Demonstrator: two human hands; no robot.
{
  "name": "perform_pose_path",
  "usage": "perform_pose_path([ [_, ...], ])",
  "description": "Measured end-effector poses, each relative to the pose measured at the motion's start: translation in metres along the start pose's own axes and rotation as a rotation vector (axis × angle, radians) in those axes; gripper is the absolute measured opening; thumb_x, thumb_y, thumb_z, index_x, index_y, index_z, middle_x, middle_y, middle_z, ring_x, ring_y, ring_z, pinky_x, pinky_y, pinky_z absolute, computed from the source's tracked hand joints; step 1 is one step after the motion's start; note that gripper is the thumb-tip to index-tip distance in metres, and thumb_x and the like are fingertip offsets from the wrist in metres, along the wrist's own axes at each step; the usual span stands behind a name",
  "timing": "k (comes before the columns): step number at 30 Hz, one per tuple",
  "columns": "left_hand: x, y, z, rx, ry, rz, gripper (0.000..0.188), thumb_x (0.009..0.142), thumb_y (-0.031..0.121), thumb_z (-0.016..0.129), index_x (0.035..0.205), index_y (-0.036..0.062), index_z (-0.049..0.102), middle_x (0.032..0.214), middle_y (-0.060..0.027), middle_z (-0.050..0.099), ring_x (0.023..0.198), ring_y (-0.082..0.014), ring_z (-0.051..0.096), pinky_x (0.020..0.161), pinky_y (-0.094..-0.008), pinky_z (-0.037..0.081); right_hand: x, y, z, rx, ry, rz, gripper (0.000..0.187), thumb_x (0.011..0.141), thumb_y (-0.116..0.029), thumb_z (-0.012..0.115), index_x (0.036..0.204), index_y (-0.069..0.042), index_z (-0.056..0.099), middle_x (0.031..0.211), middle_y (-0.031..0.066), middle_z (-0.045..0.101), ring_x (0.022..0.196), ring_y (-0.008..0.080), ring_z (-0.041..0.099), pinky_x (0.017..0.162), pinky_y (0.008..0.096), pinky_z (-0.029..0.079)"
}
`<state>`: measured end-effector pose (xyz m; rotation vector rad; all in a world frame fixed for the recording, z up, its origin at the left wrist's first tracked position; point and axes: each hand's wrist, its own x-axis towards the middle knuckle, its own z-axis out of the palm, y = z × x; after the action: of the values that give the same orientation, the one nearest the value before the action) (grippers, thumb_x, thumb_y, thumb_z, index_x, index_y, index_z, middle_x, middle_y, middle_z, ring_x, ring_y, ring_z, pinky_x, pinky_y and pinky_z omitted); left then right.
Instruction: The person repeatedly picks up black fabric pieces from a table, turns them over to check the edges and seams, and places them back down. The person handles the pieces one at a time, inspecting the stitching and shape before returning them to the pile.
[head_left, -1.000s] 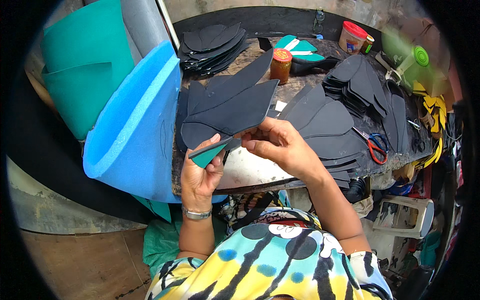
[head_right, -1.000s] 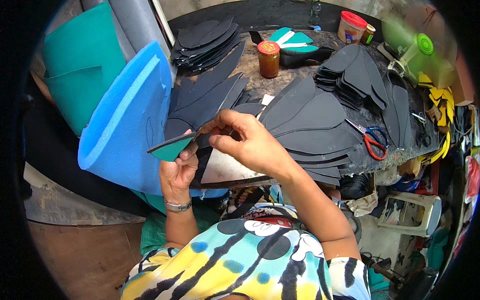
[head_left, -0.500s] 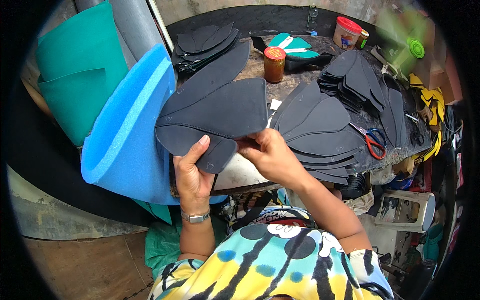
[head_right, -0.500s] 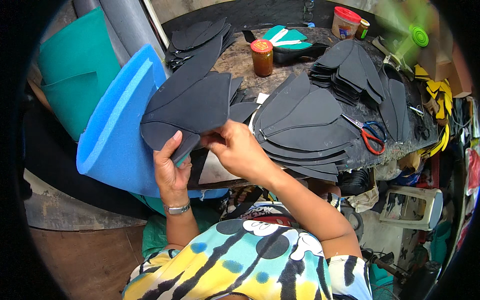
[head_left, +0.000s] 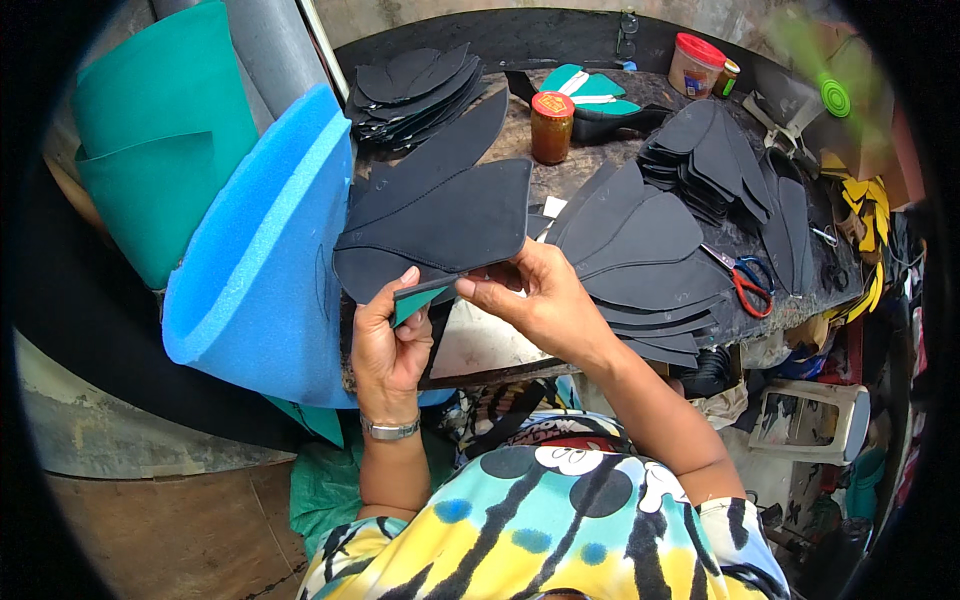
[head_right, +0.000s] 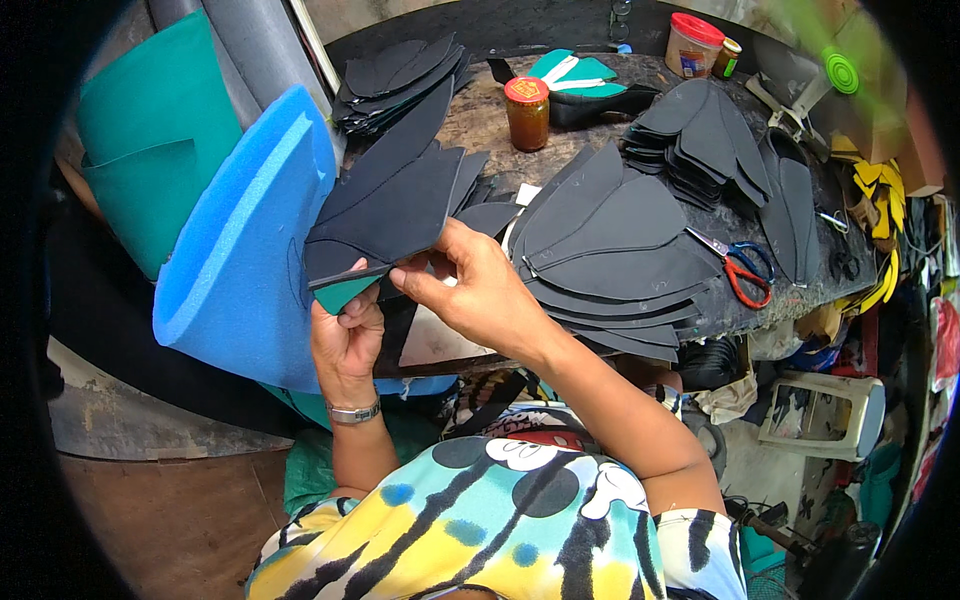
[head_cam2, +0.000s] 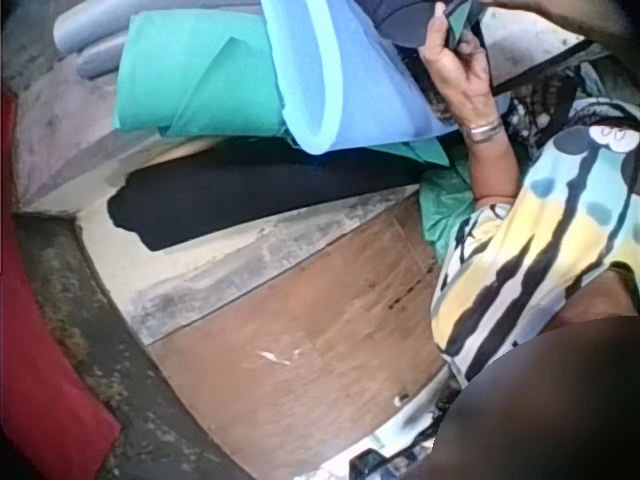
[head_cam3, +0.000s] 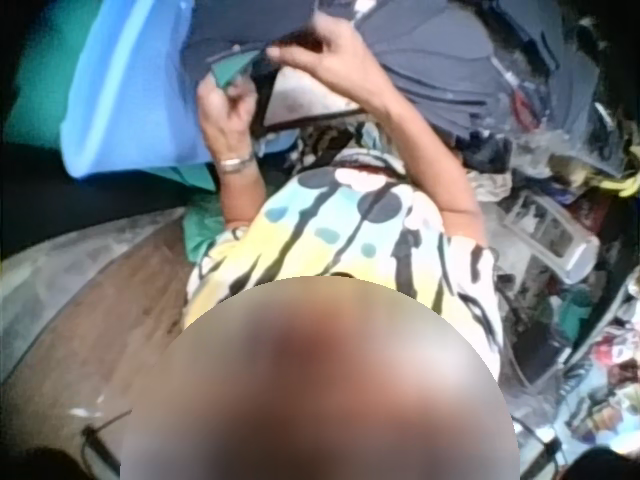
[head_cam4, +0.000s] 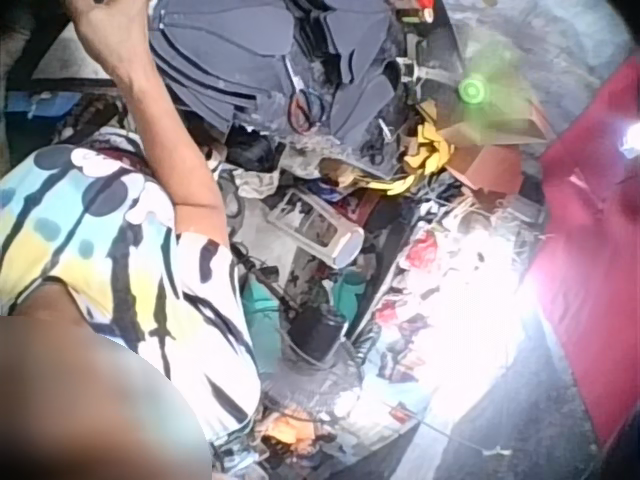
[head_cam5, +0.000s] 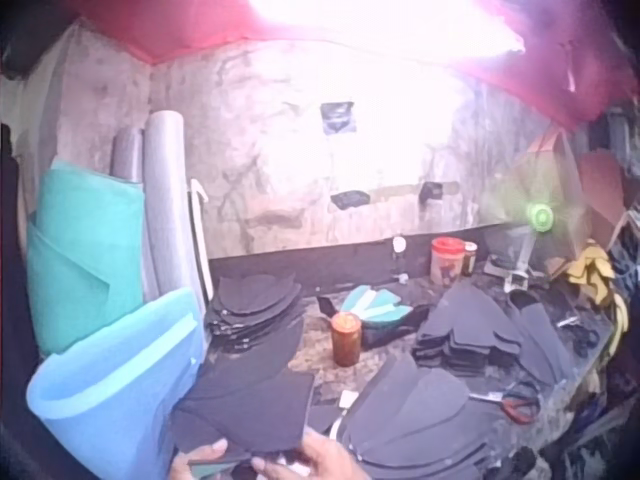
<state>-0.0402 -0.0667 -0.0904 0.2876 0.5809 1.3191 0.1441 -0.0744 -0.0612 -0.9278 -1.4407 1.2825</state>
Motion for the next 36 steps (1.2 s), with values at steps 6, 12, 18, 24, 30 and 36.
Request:
perform_pose_path([
  [6,-0.006,-0.004,0.015,0.164,0.032,0.116,0.008,0.085,-0.001,0.055,0.092,-0.0058,0.053,0.077,-0.0113,0.06,0.058,-0.0094,0.057,0.044,-0.0141,0.048,0.001,0.005,0.008,0.216,0.06,0.045,0.02,0.081,-0.006,0.062,0.099,0.003,0.061,0.084,0.0065,0.065,0.076,0.0099,0.057,0.072,0.0245,0.046],
  [12,-0.015,-0.013,0.032,0.299,-0.013,0.347,0.043,0.08,-0.006,0.057,0.121,-0.0046,0.045,0.11,-0.0148,0.056,0.093,-0.0213,0.061,0.08,-0.0305,0.055,0.001,0.005,-0.006,-0.01,0.03,0.165,0.02,0.081,-0.002,0.059,0.1,0.005,0.062,0.086,0.0057,0.065,0.078,0.0088,0.056,0.073,0.025,0.046],
  [18,-0.011,-0.015,0.028,0.358,-0.023,0.4,0.05,0.079,-0.007,0.057,0.126,-0.0034,0.041,0.116,-0.0163,0.053,0.1,-0.0241,0.059,0.086,-0.0338,0.054,0.0,0.007,-0.012,0.272,-0.068,0.162,0.016,0.082,-0.002,0.062,0.097,0.004,0.063,0.086,0.0045,0.065,0.079,0.0091,0.057,0.073,0.0247,0.046],
  [24,-0.014,-0.017,0.03,0.38,-0.02,0.359,0.05,0.079,-0.006,0.057,0.127,-0.0033,0.041,0.117,-0.0162,0.053,0.101,-0.0238,0.059,0.086,-0.0341,0.053,0.001,0.013,-0.019,0.006,0.038,0.218,0.018,0.078,-0.006,0.065,0.093,0.005,0.065,0.081,0.0056,0.066,0.075,0.0097,0.056,0.07,0.0261,0.046],
  [30,-0.01,-0.025,0.038,0.355,0.045,0.412,0.04,0.078,-0.006,0.061,0.116,-0.0029,0.049,0.1,-0.0121,0.058,0.081,-0.0166,0.062,0.068,-0.0266,0.054,-0.002,0.009,-0.025,0.161,-0.003,0.169,0.02,0.077,-0.006,0.065,0.093,0.005,0.065,0.08,0.0063,0.066,0.075,0.0115,0.057,0.07,0.0275,0.046],
  [36,-0.012,-0.023,0.038,0.429,-0.001,0.35,0.038,0.079,-0.005,0.061,0.115,-0.0016,0.051,0.104,-0.0109,0.058,0.085,-0.0164,0.062,0.073,-0.0263,0.053,-0.002,0.012,-0.031,0.004,0.028,0.202,0.022,0.078,-0.008,0.067,0.097,0.003,0.065,0.089,0.0065,0.066,0.082,0.012,0.058,0.077,0.0277,0.046],
])
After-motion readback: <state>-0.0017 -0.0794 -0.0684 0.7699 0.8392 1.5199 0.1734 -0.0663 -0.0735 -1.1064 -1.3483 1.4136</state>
